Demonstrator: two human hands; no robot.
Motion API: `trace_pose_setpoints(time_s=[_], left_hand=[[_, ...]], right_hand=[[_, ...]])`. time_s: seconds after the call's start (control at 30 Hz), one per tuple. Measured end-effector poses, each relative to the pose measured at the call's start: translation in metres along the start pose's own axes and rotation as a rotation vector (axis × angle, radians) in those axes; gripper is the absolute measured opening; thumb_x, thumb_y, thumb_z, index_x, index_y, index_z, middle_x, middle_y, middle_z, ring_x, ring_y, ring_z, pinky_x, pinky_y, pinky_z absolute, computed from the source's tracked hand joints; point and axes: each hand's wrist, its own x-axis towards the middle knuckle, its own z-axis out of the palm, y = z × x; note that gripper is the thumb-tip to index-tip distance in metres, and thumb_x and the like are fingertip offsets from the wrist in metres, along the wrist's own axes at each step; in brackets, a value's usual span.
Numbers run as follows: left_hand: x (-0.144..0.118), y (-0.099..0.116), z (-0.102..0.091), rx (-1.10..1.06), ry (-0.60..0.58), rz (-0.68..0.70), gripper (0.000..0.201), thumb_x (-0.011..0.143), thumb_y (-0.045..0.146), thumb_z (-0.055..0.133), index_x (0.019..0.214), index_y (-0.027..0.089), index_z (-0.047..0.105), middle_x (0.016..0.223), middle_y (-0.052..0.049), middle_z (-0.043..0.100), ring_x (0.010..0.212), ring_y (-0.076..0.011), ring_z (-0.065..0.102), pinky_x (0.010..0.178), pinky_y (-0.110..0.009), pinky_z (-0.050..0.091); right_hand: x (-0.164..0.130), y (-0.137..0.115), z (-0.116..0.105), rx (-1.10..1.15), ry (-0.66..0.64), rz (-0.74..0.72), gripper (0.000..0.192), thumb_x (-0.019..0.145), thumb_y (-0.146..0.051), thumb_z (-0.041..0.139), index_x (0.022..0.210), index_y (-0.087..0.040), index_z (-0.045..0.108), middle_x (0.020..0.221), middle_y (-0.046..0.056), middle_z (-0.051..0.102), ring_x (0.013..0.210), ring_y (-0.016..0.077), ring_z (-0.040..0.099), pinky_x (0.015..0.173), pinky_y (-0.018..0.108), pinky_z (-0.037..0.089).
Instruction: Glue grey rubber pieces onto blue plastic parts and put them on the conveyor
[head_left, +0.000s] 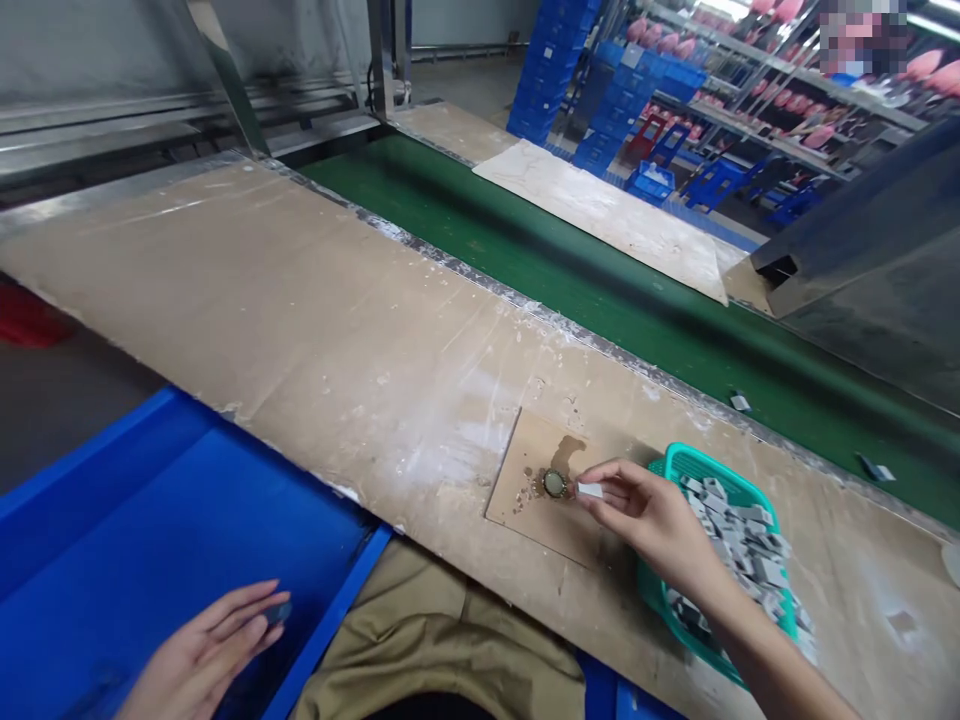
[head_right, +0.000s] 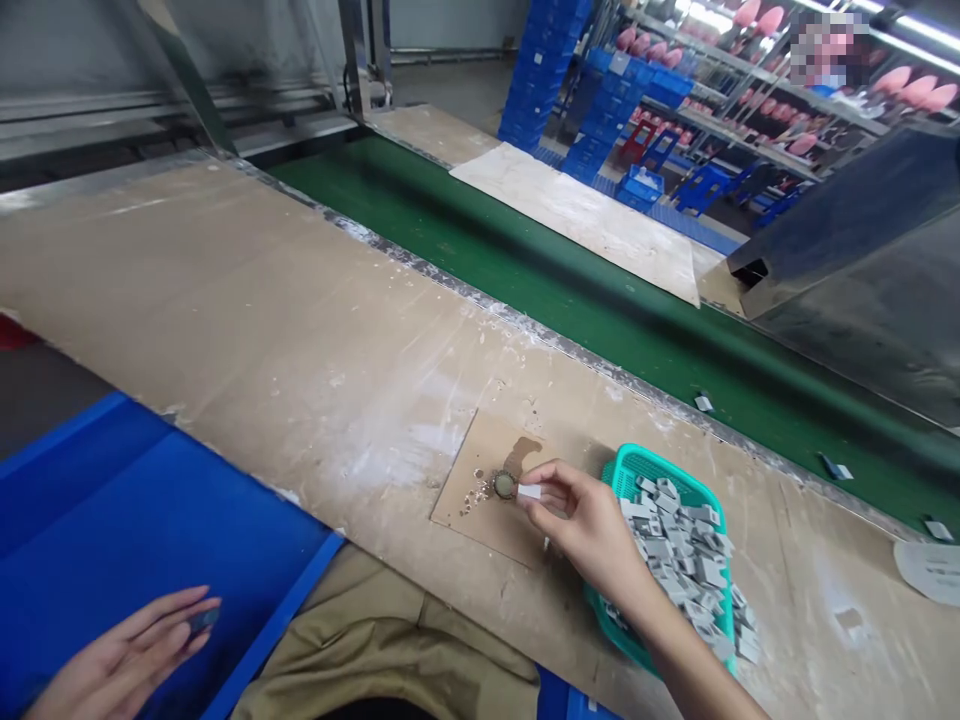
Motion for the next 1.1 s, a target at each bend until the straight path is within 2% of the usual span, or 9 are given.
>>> trace_pose_setpoints(time_s=[0.13, 0.23, 0.4, 0.5, 0.57, 0.63, 0.8, 0.87, 1.1], left_hand=[[-0.015, -0.003, 0.033, -0.131, -0.227, -0.173, 0.048, 0.043, 0.030, 0.089, 0.087, 0.020, 0.072, 0.092, -0.003, 0.072, 0.086, -0.0188, 0.066, 0.073, -0.017, 0.057], [-0.026, -0.009, 0.056, -0.160, -0.364, -0.254, 0.041, 0.051, 0.031, 0.087, 0.087, 0.017, 0.073, 0.091, -0.004, 0.070, 0.080, -0.0157, 0.065, 0.074, -0.019, 0.056], [-0.035, -0.015, 0.081, -0.193, -0.520, -0.249, 0.024, 0.067, 0.032, 0.077, 0.085, 0.017, 0.070, 0.083, -0.002, 0.065, 0.075, -0.0165, 0.064, 0.075, -0.031, 0.057], [-0.038, -0.012, 0.093, -0.186, -0.621, -0.204, 0.022, 0.072, 0.034, 0.073, 0.086, 0.018, 0.067, 0.077, -0.002, 0.066, 0.077, -0.0172, 0.064, 0.076, -0.031, 0.056], [-0.040, -0.009, 0.103, -0.137, -0.622, -0.067, 0.020, 0.072, 0.034, 0.072, 0.085, 0.019, 0.066, 0.075, -0.002, 0.067, 0.077, -0.0148, 0.064, 0.073, -0.024, 0.054], [-0.044, -0.007, 0.114, -0.052, -0.546, 0.193, 0.015, 0.072, 0.028, 0.074, 0.080, 0.019, 0.065, 0.077, -0.002, 0.070, 0.075, -0.0126, 0.066, 0.069, -0.017, 0.053], [-0.049, -0.003, 0.145, 0.170, -0.328, 1.254, 0.028, 0.069, -0.001, 0.069, 0.088, 0.019, 0.062, 0.088, -0.003, 0.074, 0.081, -0.0157, 0.070, 0.073, -0.020, 0.058], [-0.049, -0.001, 0.155, 0.192, -0.327, 1.529, 0.037, 0.067, -0.008, 0.066, 0.096, 0.014, 0.060, 0.093, -0.008, 0.074, 0.086, -0.0187, 0.069, 0.075, -0.024, 0.059], [-0.052, 0.001, 0.169, 0.141, -0.396, 1.681, 0.043, 0.068, -0.008, 0.065, 0.105, 0.009, 0.053, 0.098, -0.016, 0.072, 0.095, -0.0245, 0.067, 0.077, -0.030, 0.061]], right_hand=[[0.011, 0.009, 0.012, -0.355, 0.063, -0.167, 0.027, 0.080, -0.030, 0.060, 0.104, -0.022, 0.068, 0.101, 0.009, 0.071, 0.085, 0.0249, 0.065, 0.080, 0.041, 0.051], [0.014, 0.014, 0.014, -0.435, 0.072, -0.219, 0.023, 0.083, -0.028, 0.056, 0.099, -0.021, 0.071, 0.098, 0.008, 0.071, 0.091, 0.0256, 0.065, 0.081, 0.039, 0.051], [0.012, 0.013, 0.020, -0.478, 0.069, -0.255, 0.022, 0.083, -0.030, 0.054, 0.094, -0.022, 0.072, 0.092, 0.008, 0.071, 0.085, 0.0245, 0.067, 0.075, 0.036, 0.053], [0.011, 0.010, 0.020, -0.452, 0.065, -0.246, 0.021, 0.082, -0.031, 0.056, 0.092, -0.022, 0.073, 0.090, 0.008, 0.071, 0.082, 0.0245, 0.067, 0.074, 0.037, 0.053], [0.008, 0.004, 0.018, -0.390, 0.111, -0.211, 0.021, 0.080, -0.034, 0.059, 0.091, -0.022, 0.072, 0.091, 0.009, 0.071, 0.083, 0.0254, 0.067, 0.076, 0.039, 0.053], [0.001, -0.007, 0.016, -0.242, 0.134, -0.103, 0.024, 0.075, -0.039, 0.065, 0.090, -0.021, 0.072, 0.090, 0.010, 0.072, 0.082, 0.0263, 0.067, 0.075, 0.040, 0.054], [-0.026, -0.043, 0.021, 0.268, -0.018, 0.232, 0.029, 0.067, -0.043, 0.074, 0.078, -0.017, 0.066, 0.072, 0.009, 0.072, 0.066, 0.0216, 0.068, 0.066, 0.033, 0.054], [-0.035, -0.053, 0.028, 0.384, -0.104, 0.286, 0.027, 0.069, -0.042, 0.073, 0.075, -0.017, 0.064, 0.067, 0.007, 0.071, 0.062, 0.0194, 0.067, 0.065, 0.031, 0.053], [-0.046, -0.056, 0.045, 0.559, -0.170, 0.328, 0.024, 0.067, -0.037, 0.076, 0.072, -0.018, 0.061, 0.063, 0.003, 0.069, 0.061, 0.0179, 0.066, 0.065, 0.029, 0.052]])
